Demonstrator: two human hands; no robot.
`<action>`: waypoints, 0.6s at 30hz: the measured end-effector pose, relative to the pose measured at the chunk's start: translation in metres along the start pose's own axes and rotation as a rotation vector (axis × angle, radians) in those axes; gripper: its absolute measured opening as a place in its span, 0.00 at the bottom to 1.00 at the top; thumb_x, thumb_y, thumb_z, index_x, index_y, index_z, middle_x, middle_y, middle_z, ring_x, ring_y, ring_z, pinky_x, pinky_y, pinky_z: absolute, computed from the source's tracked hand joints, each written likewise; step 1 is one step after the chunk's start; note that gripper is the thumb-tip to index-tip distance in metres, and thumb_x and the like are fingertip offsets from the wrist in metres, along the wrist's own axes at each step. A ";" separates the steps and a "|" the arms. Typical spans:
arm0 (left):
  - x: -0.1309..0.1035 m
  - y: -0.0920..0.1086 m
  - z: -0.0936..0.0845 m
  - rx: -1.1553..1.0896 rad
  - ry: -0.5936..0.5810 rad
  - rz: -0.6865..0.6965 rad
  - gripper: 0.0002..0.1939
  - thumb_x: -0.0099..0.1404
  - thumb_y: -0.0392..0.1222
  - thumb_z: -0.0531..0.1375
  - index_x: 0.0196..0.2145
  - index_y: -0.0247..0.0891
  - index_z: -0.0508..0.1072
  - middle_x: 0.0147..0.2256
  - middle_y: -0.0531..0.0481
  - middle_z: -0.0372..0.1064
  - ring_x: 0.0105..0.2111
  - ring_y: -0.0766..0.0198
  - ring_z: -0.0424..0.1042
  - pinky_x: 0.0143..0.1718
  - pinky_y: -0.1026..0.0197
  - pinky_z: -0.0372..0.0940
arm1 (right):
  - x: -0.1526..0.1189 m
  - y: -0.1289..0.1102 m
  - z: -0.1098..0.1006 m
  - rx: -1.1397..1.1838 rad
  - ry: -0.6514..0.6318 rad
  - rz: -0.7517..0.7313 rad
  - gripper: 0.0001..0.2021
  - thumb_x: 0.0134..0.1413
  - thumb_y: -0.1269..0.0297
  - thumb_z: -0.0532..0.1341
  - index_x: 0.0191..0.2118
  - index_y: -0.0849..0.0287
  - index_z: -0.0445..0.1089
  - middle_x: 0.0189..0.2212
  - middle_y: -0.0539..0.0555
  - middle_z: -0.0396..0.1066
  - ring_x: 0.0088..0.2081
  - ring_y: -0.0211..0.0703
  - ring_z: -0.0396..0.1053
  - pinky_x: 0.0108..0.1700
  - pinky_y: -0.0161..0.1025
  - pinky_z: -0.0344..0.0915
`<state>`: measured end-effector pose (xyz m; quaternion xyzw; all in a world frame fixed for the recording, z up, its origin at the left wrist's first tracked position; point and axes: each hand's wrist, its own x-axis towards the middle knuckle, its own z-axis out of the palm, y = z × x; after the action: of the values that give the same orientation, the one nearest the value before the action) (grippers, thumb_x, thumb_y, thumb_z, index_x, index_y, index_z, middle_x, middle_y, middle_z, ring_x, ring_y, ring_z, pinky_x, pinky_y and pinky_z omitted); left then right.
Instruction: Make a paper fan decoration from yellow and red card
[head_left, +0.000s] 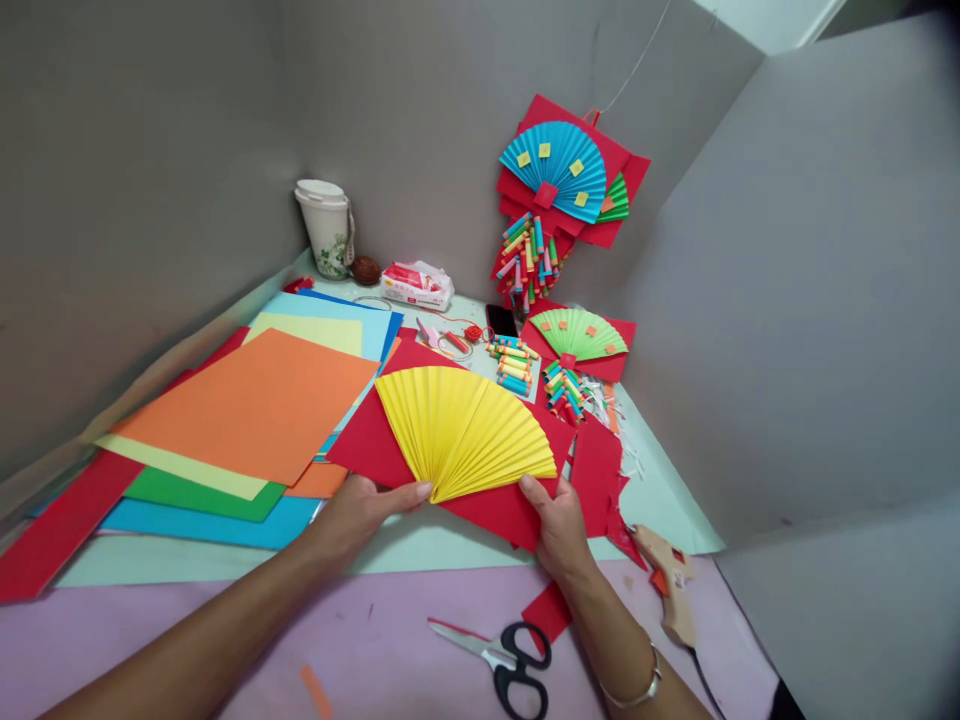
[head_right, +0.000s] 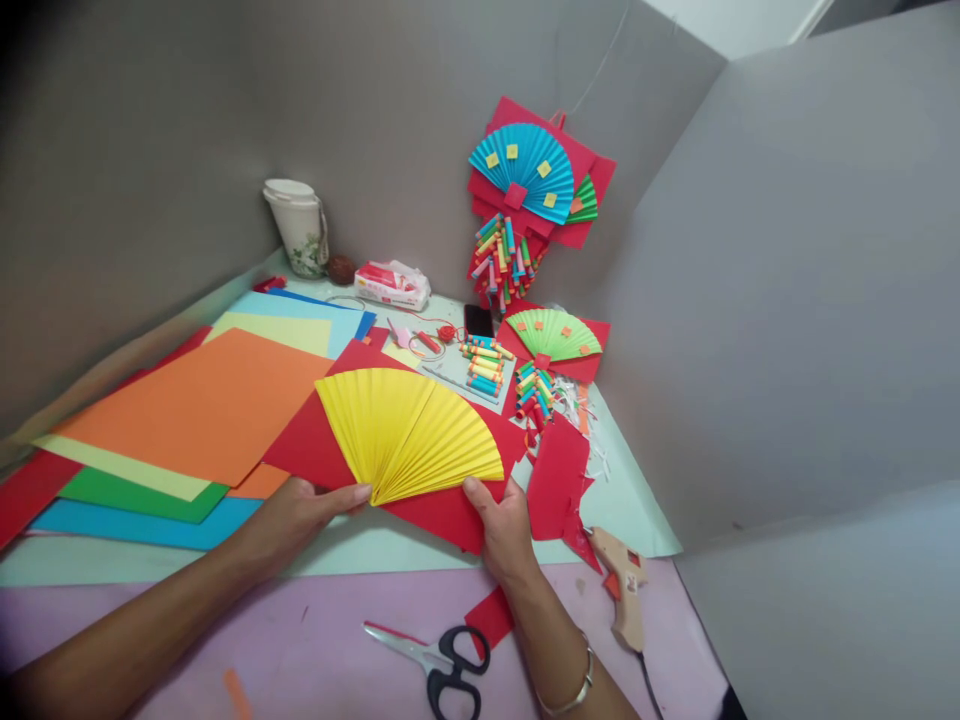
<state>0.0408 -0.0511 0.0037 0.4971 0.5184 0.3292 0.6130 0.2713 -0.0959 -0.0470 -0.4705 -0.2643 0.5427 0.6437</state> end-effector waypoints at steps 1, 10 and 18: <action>0.000 0.000 0.000 0.020 -0.012 0.009 0.16 0.47 0.54 0.68 0.19 0.38 0.74 0.22 0.48 0.74 0.30 0.50 0.73 0.30 0.57 0.66 | 0.000 0.000 0.000 0.004 0.008 0.007 0.22 0.43 0.59 0.73 0.44 0.59 0.72 0.36 0.54 0.80 0.36 0.53 0.79 0.41 0.48 0.76; -0.003 0.002 -0.003 0.122 -0.005 -0.051 0.19 0.47 0.57 0.67 0.17 0.39 0.73 0.17 0.51 0.70 0.25 0.54 0.70 0.27 0.58 0.63 | 0.005 0.002 -0.002 -0.045 0.044 0.019 0.24 0.38 0.55 0.75 0.42 0.61 0.74 0.34 0.56 0.81 0.35 0.54 0.79 0.40 0.48 0.76; -0.004 0.003 -0.002 0.132 0.017 -0.012 0.18 0.48 0.56 0.66 0.18 0.39 0.76 0.19 0.50 0.72 0.27 0.52 0.71 0.29 0.57 0.63 | 0.003 0.000 0.000 -0.046 0.029 0.017 0.23 0.42 0.52 0.73 0.42 0.61 0.74 0.34 0.56 0.80 0.38 0.55 0.79 0.40 0.48 0.76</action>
<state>0.0380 -0.0536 0.0083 0.5306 0.5471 0.2948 0.5764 0.2724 -0.0933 -0.0477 -0.4953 -0.2633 0.5348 0.6319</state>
